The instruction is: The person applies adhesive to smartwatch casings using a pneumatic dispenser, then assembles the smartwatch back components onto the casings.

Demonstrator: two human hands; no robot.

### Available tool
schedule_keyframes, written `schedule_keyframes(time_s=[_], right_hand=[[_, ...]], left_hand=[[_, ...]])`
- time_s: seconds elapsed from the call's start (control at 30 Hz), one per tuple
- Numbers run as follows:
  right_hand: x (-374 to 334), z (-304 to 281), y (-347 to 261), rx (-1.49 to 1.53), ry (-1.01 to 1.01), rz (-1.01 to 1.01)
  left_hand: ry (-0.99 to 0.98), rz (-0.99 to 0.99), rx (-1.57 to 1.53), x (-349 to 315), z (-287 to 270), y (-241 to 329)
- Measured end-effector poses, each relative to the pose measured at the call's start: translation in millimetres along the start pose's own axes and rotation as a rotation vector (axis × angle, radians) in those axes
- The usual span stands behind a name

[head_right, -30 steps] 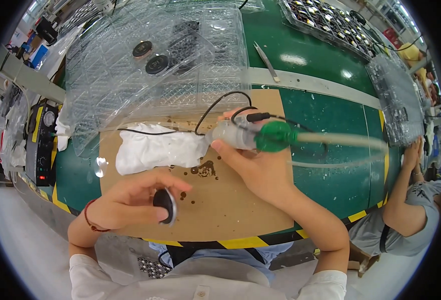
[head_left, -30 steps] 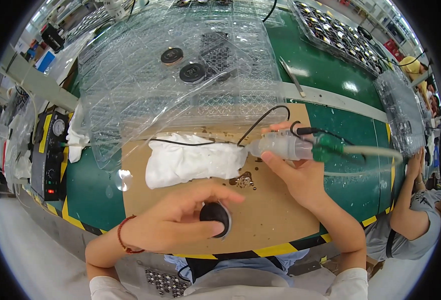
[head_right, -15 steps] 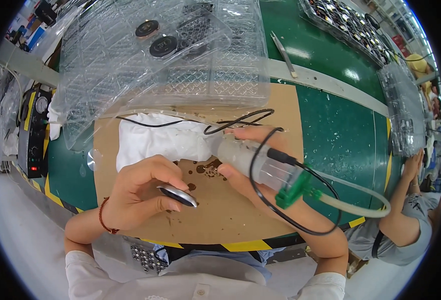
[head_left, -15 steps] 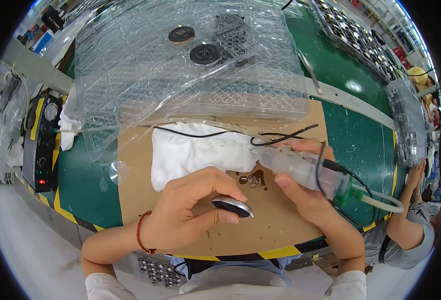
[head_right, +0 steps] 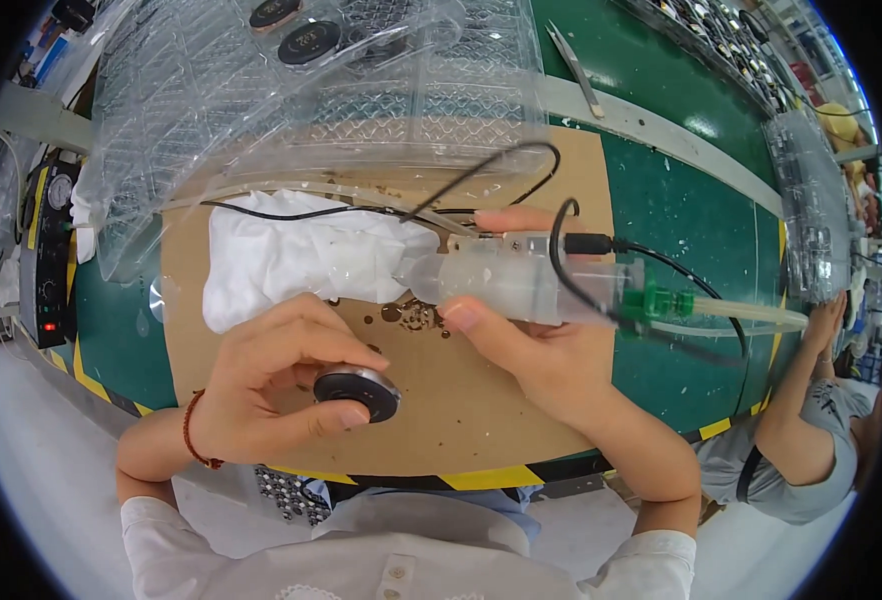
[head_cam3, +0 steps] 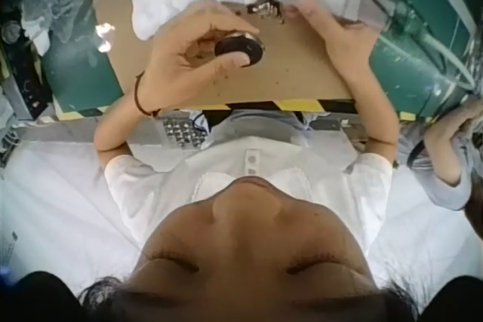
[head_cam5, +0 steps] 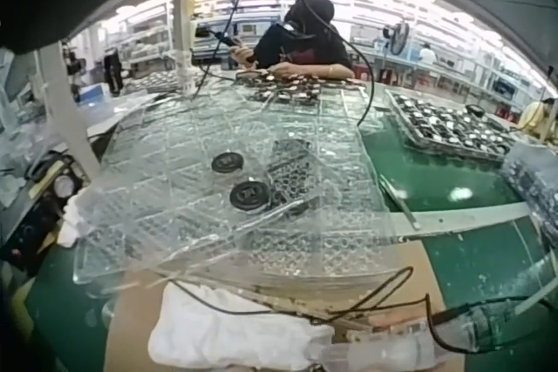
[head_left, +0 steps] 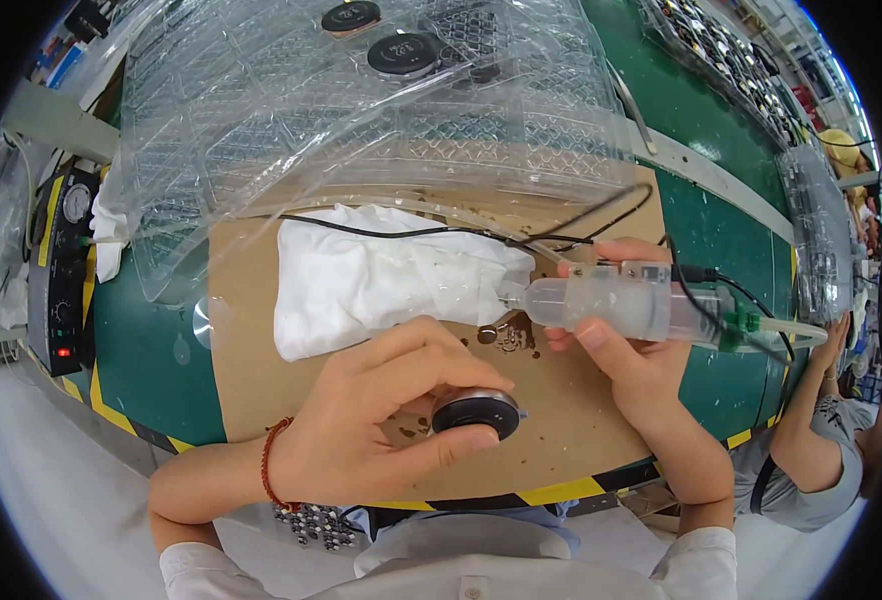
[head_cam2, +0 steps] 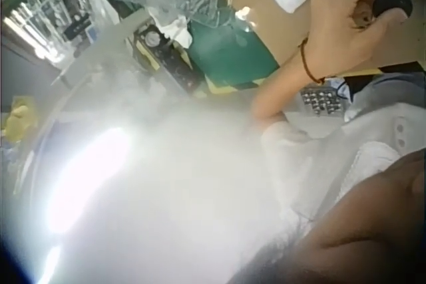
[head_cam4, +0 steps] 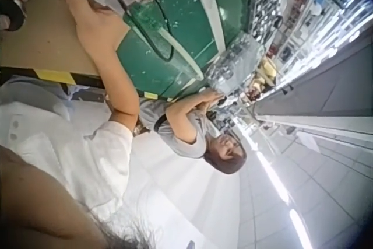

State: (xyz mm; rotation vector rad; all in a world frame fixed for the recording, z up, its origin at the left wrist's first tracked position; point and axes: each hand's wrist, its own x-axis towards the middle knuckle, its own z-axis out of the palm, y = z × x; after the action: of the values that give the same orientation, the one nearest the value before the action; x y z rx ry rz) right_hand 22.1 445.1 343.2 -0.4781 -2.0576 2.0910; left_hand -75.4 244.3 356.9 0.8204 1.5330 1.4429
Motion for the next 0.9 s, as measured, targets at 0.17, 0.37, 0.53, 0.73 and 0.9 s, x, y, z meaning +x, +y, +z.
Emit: schedule_keyframes(time_s=[0.17,0.37,0.53,0.73,0.9], right_hand=[[-8,1,-3,0.261,0.038,0.016],[-19,2,2,0.287,0.145,-0.183],[-23,-7,8,0.087,-0.166,-0.283],[-29,0,0,-0.008,-0.094,-0.173],[-20,3,4,-0.040,-0.112,-0.283]], left_hand=[[0.012,0.065,0.074,0,1,-6],[0.124,0.156,0.234,1,4,-10],[0.111,0.145,0.258,3,8,-10],[0.128,0.187,0.290,3,9,-13],[0.134,0.185,0.288,4,9,-15]])
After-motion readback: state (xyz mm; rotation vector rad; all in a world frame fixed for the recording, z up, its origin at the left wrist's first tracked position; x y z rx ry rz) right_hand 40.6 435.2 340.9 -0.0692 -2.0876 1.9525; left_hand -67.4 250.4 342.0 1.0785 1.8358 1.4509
